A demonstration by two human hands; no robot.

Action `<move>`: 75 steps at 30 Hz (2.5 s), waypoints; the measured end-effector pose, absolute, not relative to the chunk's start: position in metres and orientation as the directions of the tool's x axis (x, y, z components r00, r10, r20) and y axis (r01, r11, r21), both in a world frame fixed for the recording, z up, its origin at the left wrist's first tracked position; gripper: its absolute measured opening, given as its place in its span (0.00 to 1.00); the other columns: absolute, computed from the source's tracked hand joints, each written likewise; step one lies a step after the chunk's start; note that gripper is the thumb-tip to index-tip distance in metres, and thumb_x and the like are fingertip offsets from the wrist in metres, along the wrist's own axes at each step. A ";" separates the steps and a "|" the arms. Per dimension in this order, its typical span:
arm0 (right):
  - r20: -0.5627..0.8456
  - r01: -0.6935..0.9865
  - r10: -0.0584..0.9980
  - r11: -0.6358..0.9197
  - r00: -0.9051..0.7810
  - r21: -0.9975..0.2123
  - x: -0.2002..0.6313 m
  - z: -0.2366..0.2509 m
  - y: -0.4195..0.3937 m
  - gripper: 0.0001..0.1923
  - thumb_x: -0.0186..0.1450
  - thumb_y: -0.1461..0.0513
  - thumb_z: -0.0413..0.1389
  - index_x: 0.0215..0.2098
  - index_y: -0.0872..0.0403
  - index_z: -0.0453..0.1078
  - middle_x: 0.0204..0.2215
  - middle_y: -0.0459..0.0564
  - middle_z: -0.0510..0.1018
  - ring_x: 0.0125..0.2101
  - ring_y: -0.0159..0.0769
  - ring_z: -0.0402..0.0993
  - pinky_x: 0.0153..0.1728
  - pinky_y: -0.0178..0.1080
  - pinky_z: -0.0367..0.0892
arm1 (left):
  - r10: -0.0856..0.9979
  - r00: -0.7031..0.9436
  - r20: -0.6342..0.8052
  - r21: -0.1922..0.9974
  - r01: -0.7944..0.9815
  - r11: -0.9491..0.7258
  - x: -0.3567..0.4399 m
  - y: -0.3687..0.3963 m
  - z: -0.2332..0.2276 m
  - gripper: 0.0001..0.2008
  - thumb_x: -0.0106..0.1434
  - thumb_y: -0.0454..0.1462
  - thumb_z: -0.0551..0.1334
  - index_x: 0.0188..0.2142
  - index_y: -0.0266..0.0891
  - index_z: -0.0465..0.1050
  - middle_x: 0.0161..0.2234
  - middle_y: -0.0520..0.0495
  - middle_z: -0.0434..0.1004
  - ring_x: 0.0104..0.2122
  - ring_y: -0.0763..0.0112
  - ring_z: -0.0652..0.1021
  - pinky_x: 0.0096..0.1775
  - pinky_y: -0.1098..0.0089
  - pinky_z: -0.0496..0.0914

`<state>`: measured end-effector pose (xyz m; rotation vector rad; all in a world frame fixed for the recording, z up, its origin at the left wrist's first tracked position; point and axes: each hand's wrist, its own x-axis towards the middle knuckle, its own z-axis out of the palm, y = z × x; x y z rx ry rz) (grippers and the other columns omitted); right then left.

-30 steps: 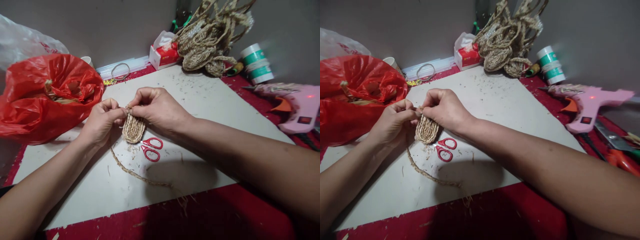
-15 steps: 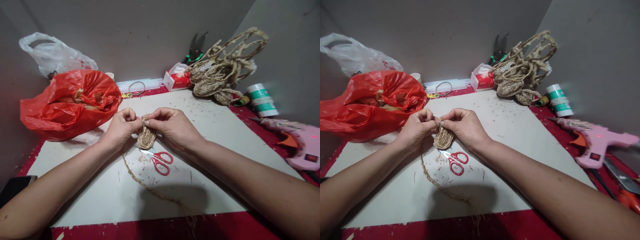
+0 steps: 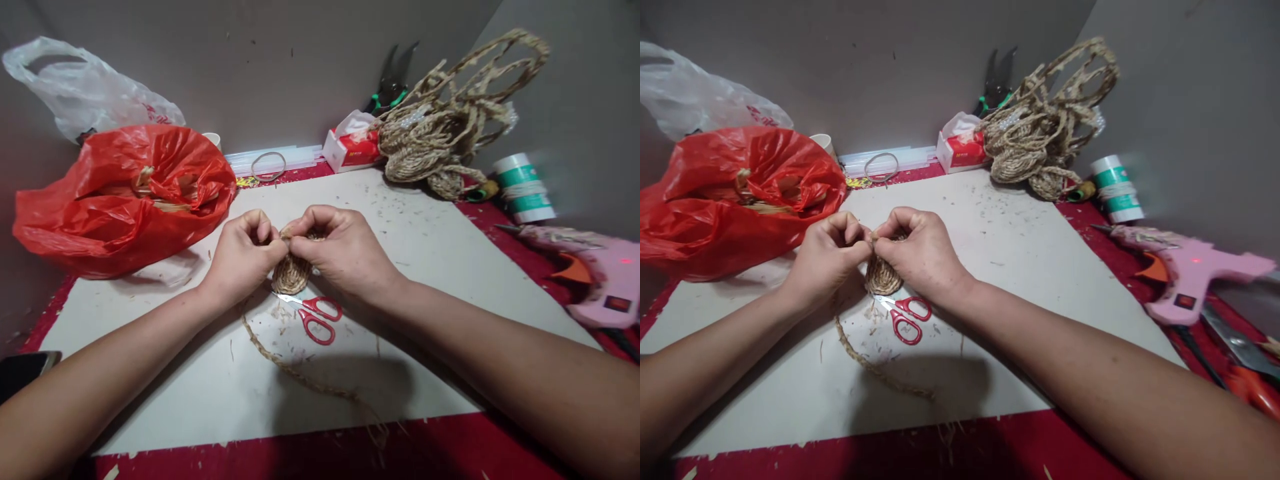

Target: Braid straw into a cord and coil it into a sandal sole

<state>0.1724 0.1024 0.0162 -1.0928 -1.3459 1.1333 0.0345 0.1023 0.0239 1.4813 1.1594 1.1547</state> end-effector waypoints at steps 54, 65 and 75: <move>0.702 0.496 0.616 0.762 -0.358 -0.416 0.193 0.001 0.113 0.09 0.64 0.64 0.54 0.39 0.50 0.76 0.41 0.54 0.80 0.41 0.40 0.76 0.43 0.44 0.71 | 0.973 0.055 0.223 0.962 0.150 -0.229 0.030 0.105 0.026 0.10 0.46 0.26 0.61 0.26 0.39 0.64 0.24 0.56 0.66 0.22 0.80 0.67 0.26 0.77 0.61; 0.589 0.591 0.546 0.794 -0.595 -0.139 0.201 0.010 0.110 0.15 0.68 0.64 0.46 0.43 0.53 0.74 0.36 0.55 0.77 0.36 0.39 0.73 0.36 0.38 0.68 | 0.986 0.045 0.163 0.981 0.099 -0.167 0.030 0.105 0.026 0.12 0.47 0.27 0.62 0.27 0.40 0.59 0.24 0.56 0.69 0.23 0.78 0.69 0.27 0.76 0.64; 0.610 0.560 0.540 0.808 -0.580 -0.183 0.202 0.002 0.113 0.12 0.69 0.64 0.46 0.39 0.54 0.72 0.35 0.53 0.75 0.35 0.36 0.72 0.35 0.36 0.67 | 0.993 0.055 0.106 0.990 0.083 -0.110 0.028 0.105 0.030 0.13 0.46 0.27 0.64 0.26 0.40 0.60 0.23 0.55 0.69 0.23 0.77 0.70 0.28 0.76 0.65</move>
